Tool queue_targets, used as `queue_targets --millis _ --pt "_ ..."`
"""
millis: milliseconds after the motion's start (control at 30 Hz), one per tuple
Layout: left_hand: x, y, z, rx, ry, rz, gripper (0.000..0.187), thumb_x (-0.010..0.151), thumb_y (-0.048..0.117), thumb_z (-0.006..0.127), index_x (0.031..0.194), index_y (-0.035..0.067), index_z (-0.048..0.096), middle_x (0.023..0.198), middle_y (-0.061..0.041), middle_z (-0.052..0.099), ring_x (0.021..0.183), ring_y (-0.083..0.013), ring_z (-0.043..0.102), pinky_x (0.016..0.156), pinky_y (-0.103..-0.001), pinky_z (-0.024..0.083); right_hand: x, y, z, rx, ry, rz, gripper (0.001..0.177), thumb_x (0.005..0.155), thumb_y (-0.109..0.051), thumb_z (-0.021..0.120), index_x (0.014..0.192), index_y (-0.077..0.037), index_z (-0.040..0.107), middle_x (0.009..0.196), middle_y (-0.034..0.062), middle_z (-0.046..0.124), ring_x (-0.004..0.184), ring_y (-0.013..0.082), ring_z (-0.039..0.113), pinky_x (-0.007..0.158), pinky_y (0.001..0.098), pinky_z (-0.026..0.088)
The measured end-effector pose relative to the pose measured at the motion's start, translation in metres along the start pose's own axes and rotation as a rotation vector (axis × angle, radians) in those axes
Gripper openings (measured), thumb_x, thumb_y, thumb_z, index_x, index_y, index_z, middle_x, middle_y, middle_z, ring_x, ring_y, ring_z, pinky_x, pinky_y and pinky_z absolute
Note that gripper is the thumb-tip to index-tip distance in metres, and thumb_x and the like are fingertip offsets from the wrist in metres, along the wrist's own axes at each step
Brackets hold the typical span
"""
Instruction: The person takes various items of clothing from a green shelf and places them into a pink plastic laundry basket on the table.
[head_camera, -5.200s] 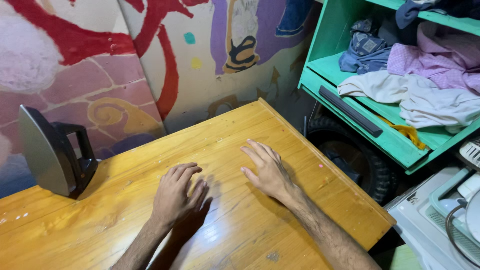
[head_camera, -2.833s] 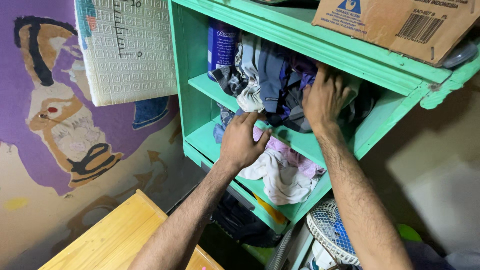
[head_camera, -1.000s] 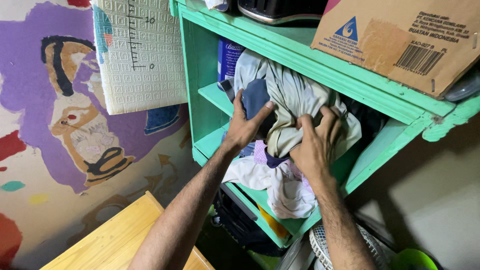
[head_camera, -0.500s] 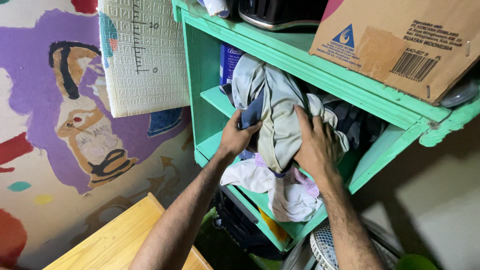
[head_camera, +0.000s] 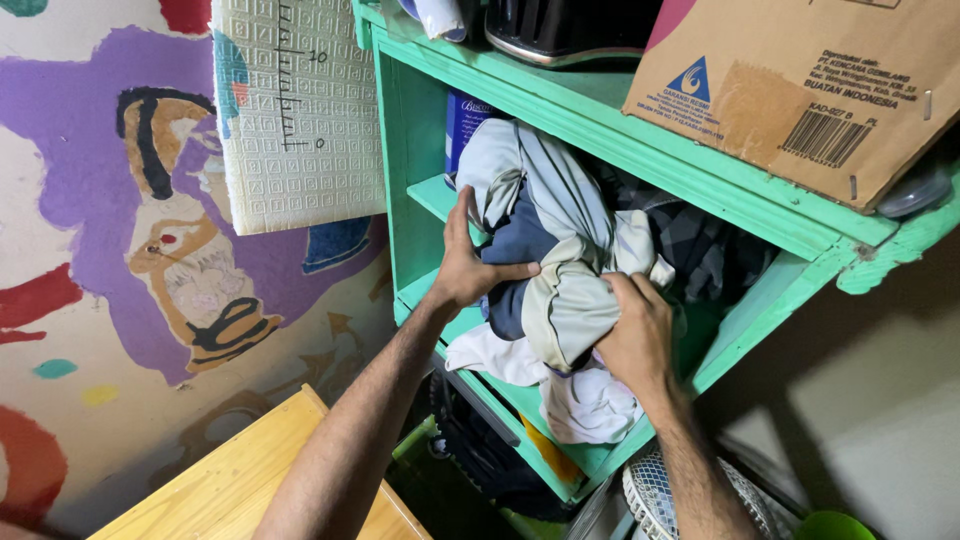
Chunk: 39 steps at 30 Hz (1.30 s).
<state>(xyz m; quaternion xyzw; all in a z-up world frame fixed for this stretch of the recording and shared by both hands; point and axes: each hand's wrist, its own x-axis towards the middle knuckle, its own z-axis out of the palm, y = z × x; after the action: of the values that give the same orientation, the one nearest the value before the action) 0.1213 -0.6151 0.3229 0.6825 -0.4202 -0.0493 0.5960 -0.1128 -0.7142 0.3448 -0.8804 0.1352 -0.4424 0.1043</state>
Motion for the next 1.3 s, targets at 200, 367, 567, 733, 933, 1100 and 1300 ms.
queue_targets --millis 200,367,567,733,933,1100,1300 --pt "0.021 -0.006 -0.003 -0.132 -0.236 0.006 0.160 0.058 0.032 0.102 0.161 0.015 -0.019 0.173 -0.020 0.001 0.160 -0.0315 0.008 0.126 -0.046 0.017 0.003 -0.020 -0.014 -0.236 -0.032 0.050 0.049 0.053 -0.010 0.089 0.098 -0.002 0.073 0.113 0.0225 0.063 0.108 0.0436 0.056 0.085 0.0497 0.047" --pt "0.024 -0.006 -0.015 -0.254 -0.245 -0.191 0.144 0.060 0.018 0.097 0.160 0.011 -0.006 0.157 -0.017 0.041 0.143 -0.0271 0.044 0.115 -0.040 0.043 0.015 -0.003 0.005 -0.171 -0.086 -0.127 0.060 0.062 -0.011 0.085 0.117 0.002 0.063 0.150 0.0240 0.054 0.120 0.0439 0.052 0.103 0.0477 0.046" --pt "0.004 -0.004 -0.025 -0.411 -0.289 -0.262 0.071 0.076 0.007 0.078 0.143 0.008 0.057 0.125 -0.009 0.073 0.110 -0.0175 0.068 0.098 -0.035 0.054 0.017 -0.008 0.013 -0.084 -0.155 0.036 0.091 0.068 -0.012 0.084 0.147 0.005 0.041 0.135 0.0298 0.054 0.124 0.0500 0.048 0.104 0.0527 0.042" --pt "-0.010 0.000 -0.026 -0.495 -0.272 -0.142 0.058 0.082 -0.002 0.071 0.139 0.006 0.061 0.123 -0.006 0.074 0.111 -0.0135 0.066 0.101 -0.030 0.051 0.016 0.002 0.025 -0.154 -0.085 -0.129 0.082 0.070 -0.001 0.073 0.147 0.010 0.045 0.140 0.0308 0.056 0.127 0.0500 0.050 0.110 0.0520 0.039" --pt "-0.039 0.014 -0.057 -0.483 -0.287 -0.116 0.058 0.086 -0.005 0.067 0.142 0.007 0.060 0.122 -0.005 0.074 0.111 -0.0118 0.066 0.100 -0.029 0.050 0.000 -0.014 0.035 -0.055 -0.040 -0.153 0.071 0.070 -0.003 0.070 0.137 0.013 0.052 0.136 0.0312 0.056 0.127 0.0509 0.049 0.111 0.0531 0.038" --pt "-0.072 0.015 -0.092 -0.489 -0.223 -0.100 0.059 0.084 -0.006 0.069 0.140 0.008 0.060 0.122 -0.003 0.073 0.111 -0.0104 0.065 0.101 -0.029 0.050 -0.009 -0.057 0.039 0.010 -0.011 -0.228 0.070 0.071 -0.003 0.069 0.136 0.014 0.052 0.135 0.0309 0.056 0.126 0.0517 0.048 0.109 0.0542 0.037" --pt "-0.108 0.007 -0.141 -0.441 -0.172 -0.114 0.048 0.085 -0.003 0.071 0.132 0.004 0.066 0.118 -0.005 0.076 0.109 -0.0120 0.066 0.100 -0.030 0.050 -0.018 -0.102 0.053 0.070 -0.080 -0.255 0.062 0.072 0.000 0.066 0.131 0.011 0.057 0.128 0.0268 0.061 0.117 0.0482 0.053 0.103 0.0524 0.042"
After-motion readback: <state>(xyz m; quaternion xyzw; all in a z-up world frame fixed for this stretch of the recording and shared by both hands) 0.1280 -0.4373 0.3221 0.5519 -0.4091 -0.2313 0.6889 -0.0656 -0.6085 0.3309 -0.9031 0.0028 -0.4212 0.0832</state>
